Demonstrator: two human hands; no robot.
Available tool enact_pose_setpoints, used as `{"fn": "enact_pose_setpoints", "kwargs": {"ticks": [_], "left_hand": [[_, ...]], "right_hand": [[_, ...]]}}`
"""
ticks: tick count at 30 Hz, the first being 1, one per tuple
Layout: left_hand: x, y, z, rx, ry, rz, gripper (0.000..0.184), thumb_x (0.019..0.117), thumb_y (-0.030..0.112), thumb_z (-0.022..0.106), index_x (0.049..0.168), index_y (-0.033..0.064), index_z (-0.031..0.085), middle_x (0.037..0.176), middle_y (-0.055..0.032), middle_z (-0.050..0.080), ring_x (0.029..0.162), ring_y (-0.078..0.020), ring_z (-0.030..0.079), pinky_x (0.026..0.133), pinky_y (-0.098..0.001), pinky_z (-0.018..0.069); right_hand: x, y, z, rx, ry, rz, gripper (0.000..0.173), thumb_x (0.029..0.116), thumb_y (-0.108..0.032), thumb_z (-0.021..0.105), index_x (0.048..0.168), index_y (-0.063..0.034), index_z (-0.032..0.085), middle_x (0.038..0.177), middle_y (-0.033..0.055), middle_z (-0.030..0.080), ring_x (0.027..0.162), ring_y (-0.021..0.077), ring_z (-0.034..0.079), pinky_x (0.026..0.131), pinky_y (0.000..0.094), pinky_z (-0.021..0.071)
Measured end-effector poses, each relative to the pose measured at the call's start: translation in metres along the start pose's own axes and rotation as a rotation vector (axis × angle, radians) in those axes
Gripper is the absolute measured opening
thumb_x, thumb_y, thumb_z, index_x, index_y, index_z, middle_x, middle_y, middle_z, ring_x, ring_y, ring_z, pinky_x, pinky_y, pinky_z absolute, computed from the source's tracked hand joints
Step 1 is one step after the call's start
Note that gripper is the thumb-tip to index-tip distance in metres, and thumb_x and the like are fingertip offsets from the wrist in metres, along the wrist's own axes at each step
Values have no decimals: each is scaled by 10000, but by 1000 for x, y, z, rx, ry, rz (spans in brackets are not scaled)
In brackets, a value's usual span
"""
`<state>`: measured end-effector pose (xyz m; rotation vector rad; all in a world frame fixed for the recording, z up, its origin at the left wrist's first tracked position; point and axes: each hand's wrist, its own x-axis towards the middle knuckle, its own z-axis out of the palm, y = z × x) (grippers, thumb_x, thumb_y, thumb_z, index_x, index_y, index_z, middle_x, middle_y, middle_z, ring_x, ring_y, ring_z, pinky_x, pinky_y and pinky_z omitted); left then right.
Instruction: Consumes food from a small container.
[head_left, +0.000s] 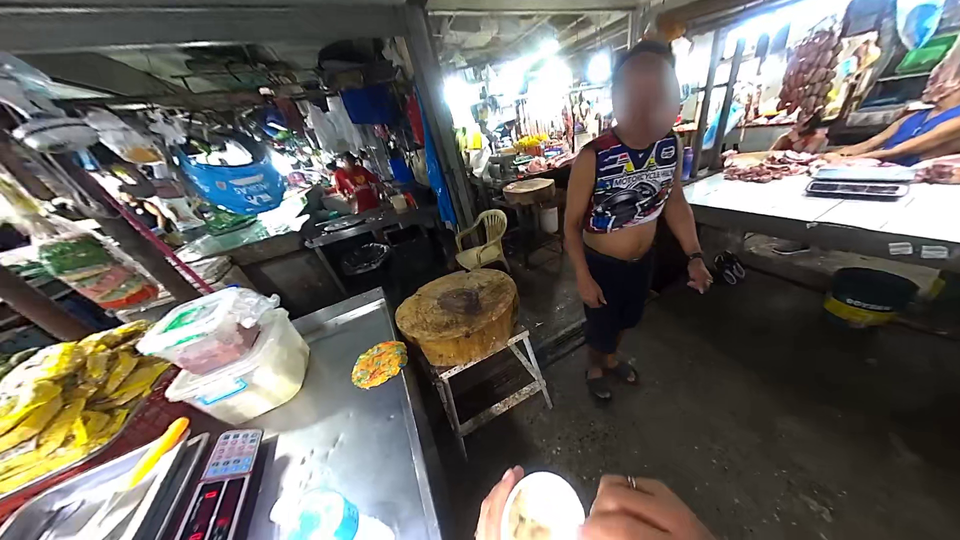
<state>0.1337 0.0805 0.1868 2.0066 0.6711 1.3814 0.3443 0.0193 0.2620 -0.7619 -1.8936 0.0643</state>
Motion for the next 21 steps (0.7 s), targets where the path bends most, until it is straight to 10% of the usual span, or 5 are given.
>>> {"fn": "enact_pose_setpoints", "kwargs": {"ticks": [11, 21], "left_hand": [[35, 19, 1, 68, 121, 160, 886, 756, 391, 894, 1490, 142, 463, 1446, -84, 575, 1364, -175, 528, 1167, -343, 437], [42, 20, 7, 75, 105, 209, 832, 780, 371, 874, 1474, 142, 478, 1441, -95, 579, 1371, -200, 526, 1180, -370, 424]], "right_hand": [[20, -4, -16, -4, 150, -44, 194, 1082, -276, 521, 1087, -116, 632, 934, 3, 613, 886, 37, 625, 794, 163, 526], [21, -17, -34, 35, 97, -78, 211, 1088, -247, 508, 1050, -76, 625, 919, 37, 603, 885, 67, 622, 804, 176, 519]]}}
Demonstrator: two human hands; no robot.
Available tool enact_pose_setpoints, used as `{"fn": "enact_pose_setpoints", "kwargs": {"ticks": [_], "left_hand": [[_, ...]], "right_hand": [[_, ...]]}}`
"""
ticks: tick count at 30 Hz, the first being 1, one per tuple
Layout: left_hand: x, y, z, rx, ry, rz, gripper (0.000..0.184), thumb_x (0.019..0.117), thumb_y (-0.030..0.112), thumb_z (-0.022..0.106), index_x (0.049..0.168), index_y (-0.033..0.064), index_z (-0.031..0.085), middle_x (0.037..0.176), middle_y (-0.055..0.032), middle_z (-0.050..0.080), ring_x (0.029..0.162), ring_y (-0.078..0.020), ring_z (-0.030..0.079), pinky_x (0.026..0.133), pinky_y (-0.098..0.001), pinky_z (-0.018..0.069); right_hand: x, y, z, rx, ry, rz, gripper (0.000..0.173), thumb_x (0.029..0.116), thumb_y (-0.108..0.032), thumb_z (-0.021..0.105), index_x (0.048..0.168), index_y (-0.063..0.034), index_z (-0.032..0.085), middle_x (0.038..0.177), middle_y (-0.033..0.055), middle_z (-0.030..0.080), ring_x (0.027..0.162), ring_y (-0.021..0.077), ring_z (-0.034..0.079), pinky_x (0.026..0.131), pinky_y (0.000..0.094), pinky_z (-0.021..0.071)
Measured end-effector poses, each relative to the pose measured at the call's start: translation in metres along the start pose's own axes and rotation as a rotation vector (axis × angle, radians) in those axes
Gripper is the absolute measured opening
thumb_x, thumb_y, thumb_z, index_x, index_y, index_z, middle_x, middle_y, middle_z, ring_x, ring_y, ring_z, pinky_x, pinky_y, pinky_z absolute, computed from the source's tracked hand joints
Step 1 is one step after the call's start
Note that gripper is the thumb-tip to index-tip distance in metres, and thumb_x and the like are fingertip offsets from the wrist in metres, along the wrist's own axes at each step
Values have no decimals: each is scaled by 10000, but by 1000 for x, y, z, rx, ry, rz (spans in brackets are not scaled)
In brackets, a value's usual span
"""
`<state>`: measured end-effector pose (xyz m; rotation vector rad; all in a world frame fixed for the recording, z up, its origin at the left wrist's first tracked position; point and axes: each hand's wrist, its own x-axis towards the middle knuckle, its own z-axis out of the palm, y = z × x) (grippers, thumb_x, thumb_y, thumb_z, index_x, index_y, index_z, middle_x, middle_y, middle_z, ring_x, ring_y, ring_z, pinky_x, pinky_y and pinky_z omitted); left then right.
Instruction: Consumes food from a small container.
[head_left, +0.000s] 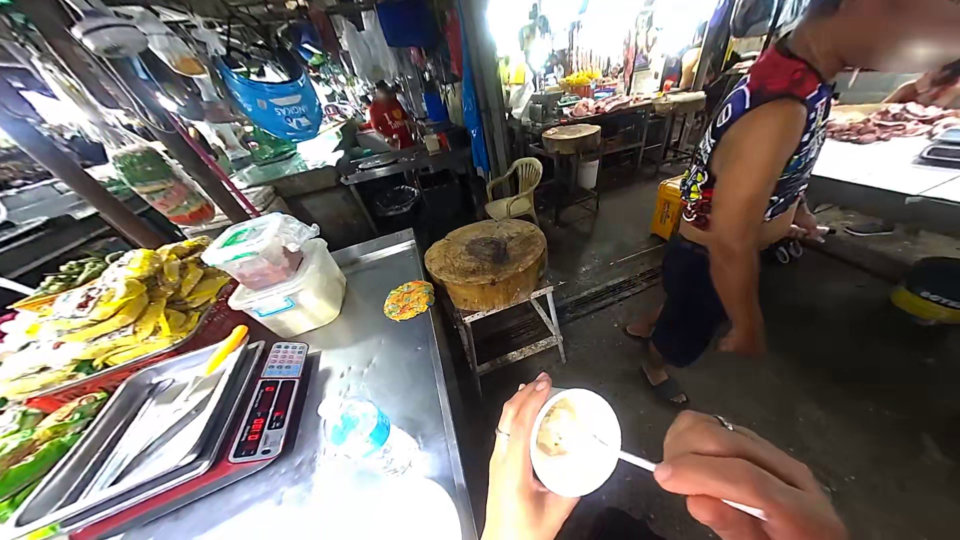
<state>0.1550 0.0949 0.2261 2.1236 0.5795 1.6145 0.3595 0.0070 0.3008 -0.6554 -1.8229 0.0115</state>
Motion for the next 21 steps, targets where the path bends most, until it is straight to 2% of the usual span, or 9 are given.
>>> {"fn": "enact_pose_setpoints", "kwargs": {"ticks": [4, 8, 12, 14, 16, 21], "left_hand": [[0, 0, 3, 3, -13, 3, 831, 780, 376, 875, 1477, 164, 473, 1447, -78, 576, 1375, -195, 521, 1184, -375, 418], [0, -1, 6, -3, -25, -2, 828, 781, 366, 874, 1475, 162, 471, 1449, -75, 572, 1384, -197, 511, 1195, -379, 405], [0, 0, 8, -3, -50, 12, 806, 793, 348, 870, 1473, 175, 473, 1455, -54, 567, 1383, -189, 513, 1199, -388, 401], [1, 1, 10, 5, -67, 19, 794, 801, 351, 864, 1473, 188, 471, 1461, -44, 564, 1386, -184, 511, 1206, -397, 395], [1, 0, 11, 7, -72, 17, 794, 800, 348, 866, 1471, 192, 472, 1459, -42, 562, 1381, -179, 515, 1206, -401, 396], [-3, -2, 15, -11, -82, -11, 802, 796, 371, 862, 1466, 160, 476, 1449, -61, 570, 1380, -182, 514, 1198, -378, 402]], "right_hand": [[-5, 5, 1, -40, -12, 9, 214, 1087, -269, 510, 1060, -93, 627, 924, 25, 603, 894, 56, 623, 801, 161, 521], [-10, -7, -3, 15, -86, -1, 175, 1067, -208, 550, 1045, -57, 635, 890, 70, 595, 872, 132, 619, 799, 213, 523], [-11, 0, -11, -131, -50, 4, 194, 1076, -250, 535, 1059, -83, 633, 902, 46, 591, 885, 106, 618, 812, 197, 523], [-15, 10, -6, -174, -46, -8, 193, 1074, -263, 543, 1062, -91, 629, 898, 36, 591, 872, 91, 618, 787, 179, 524], [-18, 10, -3, -159, -36, 1, 192, 1072, -256, 543, 1046, -84, 627, 879, 37, 597, 846, 86, 618, 762, 171, 521], [-23, 0, 4, -68, 8, 86, 196, 1072, -247, 543, 1041, -67, 613, 893, 42, 635, 855, 71, 645, 774, 167, 538]]}}
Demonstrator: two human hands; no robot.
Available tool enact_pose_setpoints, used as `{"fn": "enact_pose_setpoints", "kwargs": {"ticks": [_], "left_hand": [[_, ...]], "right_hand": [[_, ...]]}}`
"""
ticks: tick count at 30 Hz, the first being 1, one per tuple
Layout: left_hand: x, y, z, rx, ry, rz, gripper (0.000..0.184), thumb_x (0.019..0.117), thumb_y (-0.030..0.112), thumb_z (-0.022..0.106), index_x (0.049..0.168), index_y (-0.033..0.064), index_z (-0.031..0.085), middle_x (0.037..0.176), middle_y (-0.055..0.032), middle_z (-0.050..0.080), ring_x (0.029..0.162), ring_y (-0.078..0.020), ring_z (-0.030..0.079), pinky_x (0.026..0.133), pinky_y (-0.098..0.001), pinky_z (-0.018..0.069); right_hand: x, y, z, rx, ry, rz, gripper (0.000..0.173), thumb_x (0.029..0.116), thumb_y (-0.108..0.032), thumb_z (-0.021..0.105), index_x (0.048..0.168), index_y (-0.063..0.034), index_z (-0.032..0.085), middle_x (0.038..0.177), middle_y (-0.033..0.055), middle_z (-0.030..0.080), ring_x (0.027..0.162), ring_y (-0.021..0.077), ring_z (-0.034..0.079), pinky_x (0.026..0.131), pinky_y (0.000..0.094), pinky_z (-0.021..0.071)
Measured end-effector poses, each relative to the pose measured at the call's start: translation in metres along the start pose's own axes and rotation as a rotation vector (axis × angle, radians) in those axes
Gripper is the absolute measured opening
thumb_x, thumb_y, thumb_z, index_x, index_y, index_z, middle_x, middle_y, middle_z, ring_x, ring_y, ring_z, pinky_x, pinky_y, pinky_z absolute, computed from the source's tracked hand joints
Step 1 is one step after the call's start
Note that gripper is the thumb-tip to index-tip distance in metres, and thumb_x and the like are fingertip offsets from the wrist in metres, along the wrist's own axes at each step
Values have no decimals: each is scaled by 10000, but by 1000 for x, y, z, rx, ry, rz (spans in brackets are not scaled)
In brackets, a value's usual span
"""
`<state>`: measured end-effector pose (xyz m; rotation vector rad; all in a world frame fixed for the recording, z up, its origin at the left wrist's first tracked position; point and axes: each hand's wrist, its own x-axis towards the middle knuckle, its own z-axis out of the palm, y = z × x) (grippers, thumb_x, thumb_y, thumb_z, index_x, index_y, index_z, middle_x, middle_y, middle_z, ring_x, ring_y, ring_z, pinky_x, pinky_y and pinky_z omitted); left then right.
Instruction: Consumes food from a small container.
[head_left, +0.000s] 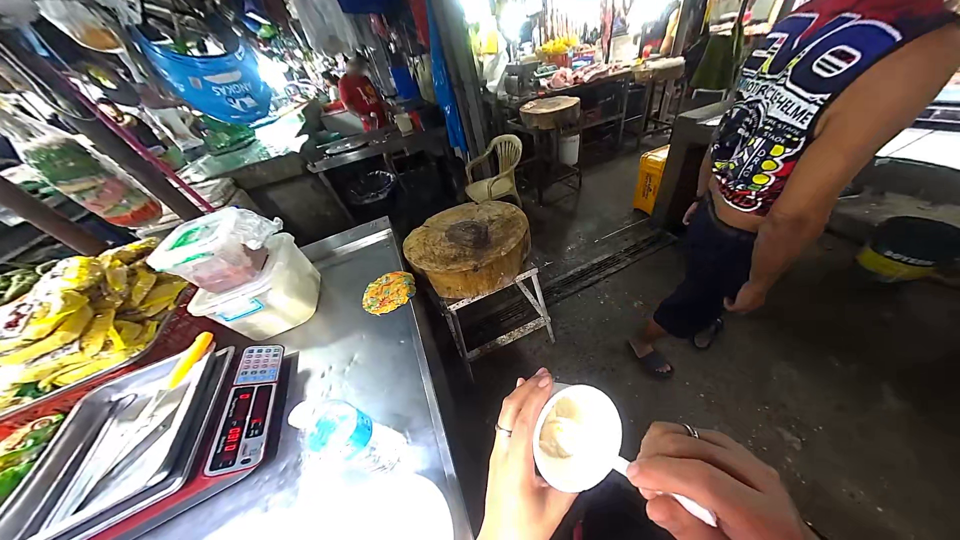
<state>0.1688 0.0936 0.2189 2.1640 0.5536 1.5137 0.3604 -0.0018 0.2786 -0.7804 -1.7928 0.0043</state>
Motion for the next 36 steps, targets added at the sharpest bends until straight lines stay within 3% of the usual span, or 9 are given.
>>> {"fn": "enact_pose_setpoints", "kwargs": {"ticks": [4, 9, 14, 18, 21, 28, 33, 36], "left_hand": [[-2, 0, 0, -31, 3, -30, 834, 774, 367, 881, 1473, 150, 482, 1438, -84, 576, 1362, -187, 529, 1169, -358, 437], [0, 0, -1, -26, -15, -4, 814, 793, 380, 865, 1470, 139, 483, 1438, -83, 575, 1357, -182, 531, 1165, -350, 437], [2, 0, 1, -11, -31, -2, 811, 791, 366, 869, 1469, 145, 484, 1446, -71, 571, 1369, -177, 522, 1186, -361, 415], [4, -1, 5, -11, -56, 2, 798, 797, 353, 868, 1463, 132, 488, 1449, -76, 567, 1368, -179, 522, 1189, -369, 415], [5, -3, 7, -13, -67, -9, 831, 774, 357, 882, 1466, 126, 482, 1448, -85, 566, 1365, -181, 525, 1178, -358, 427], [5, -7, 10, -14, -76, -40, 866, 752, 362, 893, 1471, 115, 479, 1447, -100, 561, 1362, -173, 524, 1158, -328, 443], [6, -8, 12, 5, -60, -73, 903, 725, 340, 917, 1458, 49, 478, 1420, -139, 577, 1344, -184, 540, 1144, -319, 456], [5, -11, 14, 11, -46, -100, 932, 705, 334, 930, 1451, 4, 478, 1419, -152, 572, 1332, -178, 547, 1138, -306, 463]], "right_hand": [[-2, 9, 1, 18, 110, 51, 183, 1078, -249, 534, 1075, -94, 630, 926, 5, 664, 866, 33, 661, 784, 162, 554], [-3, 20, 5, -28, 42, 16, 207, 1082, -258, 521, 1077, -80, 627, 922, 26, 630, 868, 38, 633, 771, 143, 527], [-4, 20, 7, 9, 65, 95, 203, 1080, -258, 530, 1088, -84, 634, 903, 12, 648, 847, 6, 637, 756, 120, 527], [-7, 27, 14, 40, 117, 171, 213, 1078, -270, 536, 1098, -92, 651, 842, -4, 636, 740, -13, 613, 673, 116, 528], [-7, 31, 15, 96, 214, 220, 206, 1080, -270, 534, 1118, -114, 663, 877, -41, 680, 726, -40, 638, 638, 103, 549], [-5, 31, 9, 146, 244, 214, 210, 1078, -268, 539, 1111, -103, 664, 869, -41, 686, 725, -39, 646, 634, 101, 552], [-12, 34, 12, 307, 347, 291, 177, 1070, -230, 550, 1155, -135, 673, 843, -72, 709, 695, -26, 666, 615, 113, 566], [-20, 39, 17, 399, 426, 344, 186, 1071, -224, 546, 1160, -143, 687, 831, -42, 731, 665, 26, 693, 590, 153, 588]]}}
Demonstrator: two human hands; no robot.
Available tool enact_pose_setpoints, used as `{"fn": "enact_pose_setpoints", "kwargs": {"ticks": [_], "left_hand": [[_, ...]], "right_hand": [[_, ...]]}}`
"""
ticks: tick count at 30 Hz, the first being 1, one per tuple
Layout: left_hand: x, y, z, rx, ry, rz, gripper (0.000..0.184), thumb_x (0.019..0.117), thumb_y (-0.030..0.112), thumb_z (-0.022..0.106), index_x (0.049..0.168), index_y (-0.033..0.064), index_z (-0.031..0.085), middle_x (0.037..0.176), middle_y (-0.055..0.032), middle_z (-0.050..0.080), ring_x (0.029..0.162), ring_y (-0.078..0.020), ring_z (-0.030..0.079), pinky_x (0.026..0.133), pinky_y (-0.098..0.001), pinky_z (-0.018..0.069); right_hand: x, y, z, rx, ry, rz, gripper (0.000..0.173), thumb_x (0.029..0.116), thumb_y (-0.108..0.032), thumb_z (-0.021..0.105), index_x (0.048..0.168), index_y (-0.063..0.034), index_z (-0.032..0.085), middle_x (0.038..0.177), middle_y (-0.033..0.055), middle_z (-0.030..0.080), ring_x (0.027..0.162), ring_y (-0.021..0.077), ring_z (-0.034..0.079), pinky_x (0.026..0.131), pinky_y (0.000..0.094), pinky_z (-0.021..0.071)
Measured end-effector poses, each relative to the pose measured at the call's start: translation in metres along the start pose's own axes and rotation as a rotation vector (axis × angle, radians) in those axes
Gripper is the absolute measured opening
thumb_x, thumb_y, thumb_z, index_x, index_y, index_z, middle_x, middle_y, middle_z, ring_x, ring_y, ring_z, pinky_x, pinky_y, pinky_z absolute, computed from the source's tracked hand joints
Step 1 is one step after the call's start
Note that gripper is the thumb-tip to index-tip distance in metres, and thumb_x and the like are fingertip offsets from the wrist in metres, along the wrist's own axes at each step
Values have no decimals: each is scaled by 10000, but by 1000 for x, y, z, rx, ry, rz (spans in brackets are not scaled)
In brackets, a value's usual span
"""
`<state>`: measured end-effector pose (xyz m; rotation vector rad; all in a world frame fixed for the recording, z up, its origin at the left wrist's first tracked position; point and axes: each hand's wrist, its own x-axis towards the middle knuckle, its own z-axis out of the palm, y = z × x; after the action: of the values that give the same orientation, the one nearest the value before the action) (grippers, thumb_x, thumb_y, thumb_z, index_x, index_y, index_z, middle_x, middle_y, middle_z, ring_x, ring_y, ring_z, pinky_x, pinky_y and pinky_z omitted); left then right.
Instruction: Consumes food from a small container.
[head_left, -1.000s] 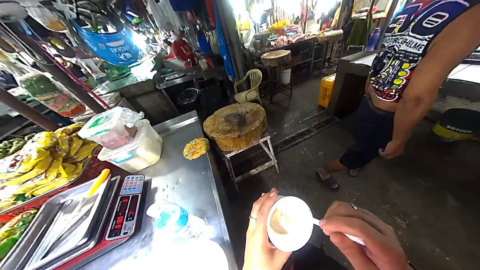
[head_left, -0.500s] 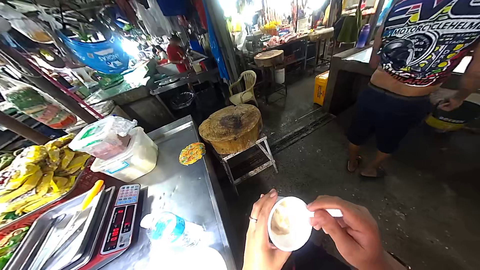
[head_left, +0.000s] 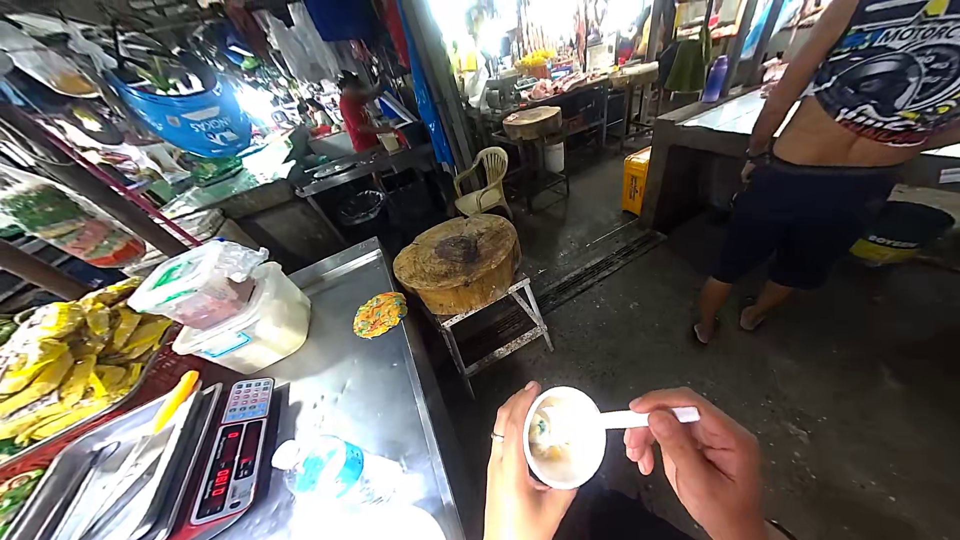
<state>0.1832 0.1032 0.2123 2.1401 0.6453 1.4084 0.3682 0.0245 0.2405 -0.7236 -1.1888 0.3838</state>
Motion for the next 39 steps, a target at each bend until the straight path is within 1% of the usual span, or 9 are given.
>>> {"fn": "enact_pose_setpoints", "kwargs": {"ticks": [3, 6, 10, 17, 21, 26, 32, 36, 39], "left_hand": [[-2, -2, 2, 15, 18, -41, 950, 693, 343, 933, 1440, -29, 479, 1407, -157, 581, 1311, -163, 560, 1124, -287, 469], [-4, -1, 4, 34, 23, -72, 975, 686, 362, 932, 1447, -35, 468, 1408, -161, 577, 1300, -141, 562, 1116, -267, 464], [-6, -2, 6, 57, 32, -90, 968, 690, 366, 924, 1441, -41, 471, 1401, -168, 580, 1294, -136, 565, 1114, -258, 458], [-10, -2, 9, 66, 33, -70, 945, 702, 361, 920, 1429, -45, 473, 1398, -180, 576, 1302, -146, 559, 1118, -256, 452], [-11, -2, 9, 51, 33, -54, 916, 718, 361, 915, 1427, -31, 488, 1394, -173, 581, 1305, -162, 559, 1123, -281, 459], [-9, -3, 4, 39, 35, -25, 895, 731, 375, 903, 1437, 9, 491, 1404, -164, 581, 1335, -189, 543, 1143, -316, 450], [-9, -5, 2, 34, 72, 20, 859, 740, 363, 894, 1443, 64, 500, 1409, -140, 582, 1343, -193, 537, 1147, -326, 446], [-11, -7, 8, 10, 89, -4, 875, 728, 368, 903, 1430, 31, 503, 1402, -146, 591, 1337, -192, 546, 1148, -323, 449], [-11, -11, 12, 28, 104, -25, 912, 710, 376, 916, 1421, -10, 495, 1392, -155, 592, 1319, -170, 555, 1138, -300, 454]], "right_hand": [[-3, 5, -2, 71, 65, 59, 197, 1071, -237, 541, 1134, -129, 693, 788, -9, 735, 637, 60, 703, 575, 181, 597], [-5, 10, -4, 84, 78, 66, 190, 1068, -230, 547, 1125, -122, 692, 782, -3, 738, 633, 70, 709, 573, 189, 604], [-10, 12, -5, -17, 50, -8, 178, 1065, -223, 560, 1162, -154, 692, 828, -38, 739, 671, 44, 709, 610, 175, 609], [-16, 7, -1, -100, 55, -105, 181, 1047, -219, 599, 1198, -164, 682, 880, -54, 746, 720, 40, 722, 645, 173, 622], [-22, 8, 0, -194, 12, -149, 163, 1036, -242, 625, 1162, -158, 686, 898, -55, 726, 732, 21, 705, 652, 166, 616], [-30, 2, 3, -255, -54, -200, 187, 1064, -287, 567, 1120, -140, 668, 898, -35, 687, 772, 14, 677, 676, 157, 585], [-42, 3, 8, -227, -113, -201, 236, 1086, -300, 508, 1103, -110, 648, 917, -8, 678, 833, 33, 677, 728, 170, 577], [-52, 8, 12, -190, -42, -144, 223, 1091, -279, 498, 1156, -146, 665, 959, -25, 700, 847, 40, 694, 736, 179, 591], [-49, 14, 14, -40, 55, -31, 239, 1093, -282, 495, 1214, -199, 683, 948, -40, 731, 780, 55, 711, 680, 200, 611]]}}
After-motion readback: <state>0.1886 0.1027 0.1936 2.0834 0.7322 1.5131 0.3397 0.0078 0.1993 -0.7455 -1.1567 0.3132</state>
